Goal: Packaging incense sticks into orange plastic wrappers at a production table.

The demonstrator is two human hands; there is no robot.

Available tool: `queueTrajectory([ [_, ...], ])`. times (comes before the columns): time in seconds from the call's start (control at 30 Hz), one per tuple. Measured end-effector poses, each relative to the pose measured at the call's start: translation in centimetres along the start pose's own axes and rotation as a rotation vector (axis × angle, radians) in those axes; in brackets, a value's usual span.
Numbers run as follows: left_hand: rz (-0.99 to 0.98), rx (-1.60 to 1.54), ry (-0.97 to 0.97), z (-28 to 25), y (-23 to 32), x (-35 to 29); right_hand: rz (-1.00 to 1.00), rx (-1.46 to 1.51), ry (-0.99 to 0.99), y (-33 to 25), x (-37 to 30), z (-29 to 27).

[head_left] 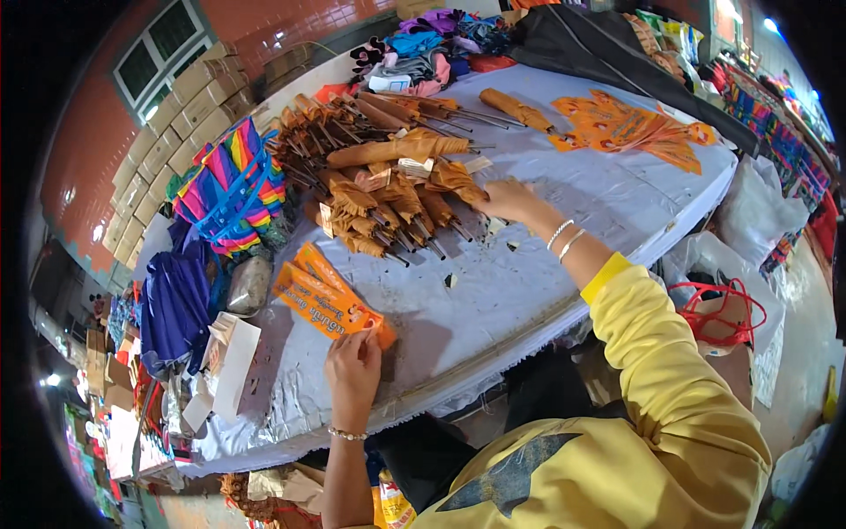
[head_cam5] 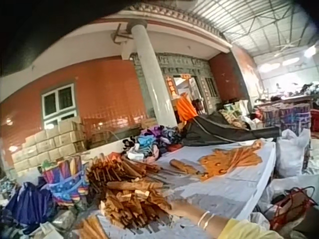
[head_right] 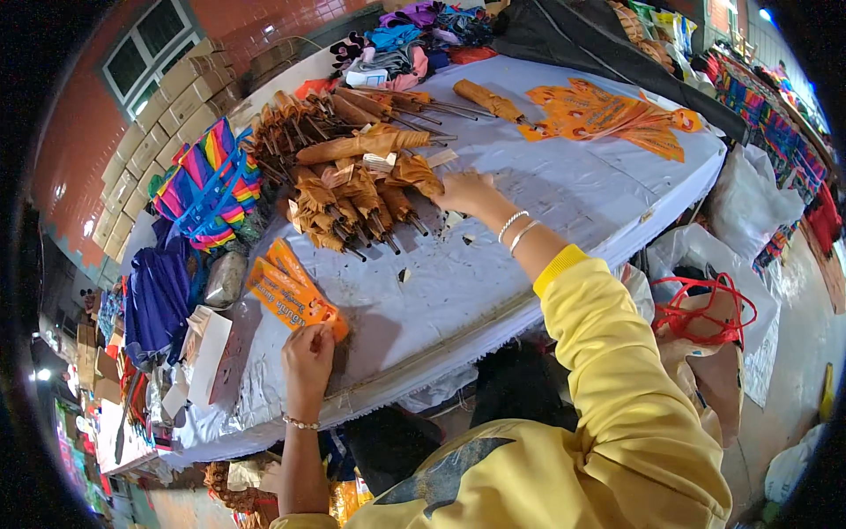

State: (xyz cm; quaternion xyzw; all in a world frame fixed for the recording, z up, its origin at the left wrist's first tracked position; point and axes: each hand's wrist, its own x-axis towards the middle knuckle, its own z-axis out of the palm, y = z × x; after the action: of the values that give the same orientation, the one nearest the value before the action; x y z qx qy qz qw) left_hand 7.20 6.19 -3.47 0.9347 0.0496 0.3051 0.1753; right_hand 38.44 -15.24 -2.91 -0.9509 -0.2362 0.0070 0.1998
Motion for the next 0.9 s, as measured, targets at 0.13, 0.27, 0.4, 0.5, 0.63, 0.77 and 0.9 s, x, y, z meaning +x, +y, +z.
queueTrajectory([
  [0.13,-0.015,-0.054,0.048,0.1,0.0,-0.4,-0.032,-0.174,-0.054,-1.8,-0.9,-1.5],
  [0.27,0.014,-0.078,0.066,0.3,0.4,-0.4,-0.206,-0.003,0.715,-1.8,1.4,-1.8],
  [0.4,-0.046,-0.1,0.037,0.3,0.7,-0.5,-0.159,-0.069,0.596,-1.0,6.4,-0.9],
  [0.5,-0.06,-0.126,0.031,0.1,0.7,-0.4,-0.117,-0.099,0.121,-1.8,7.0,-1.7],
  [0.63,-0.052,-0.143,0.039,-0.1,0.9,-0.4,-0.175,0.225,0.028,-1.1,2.4,-6.2],
  [0.77,-0.085,-0.312,-0.07,-0.4,-0.4,-0.7,-0.245,0.331,0.121,3.7,-5.9,-7.4],
  [0.9,-0.376,-1.189,0.141,-1.0,-0.8,-0.3,-0.22,0.565,-0.076,3.2,-18.1,-7.1],
])
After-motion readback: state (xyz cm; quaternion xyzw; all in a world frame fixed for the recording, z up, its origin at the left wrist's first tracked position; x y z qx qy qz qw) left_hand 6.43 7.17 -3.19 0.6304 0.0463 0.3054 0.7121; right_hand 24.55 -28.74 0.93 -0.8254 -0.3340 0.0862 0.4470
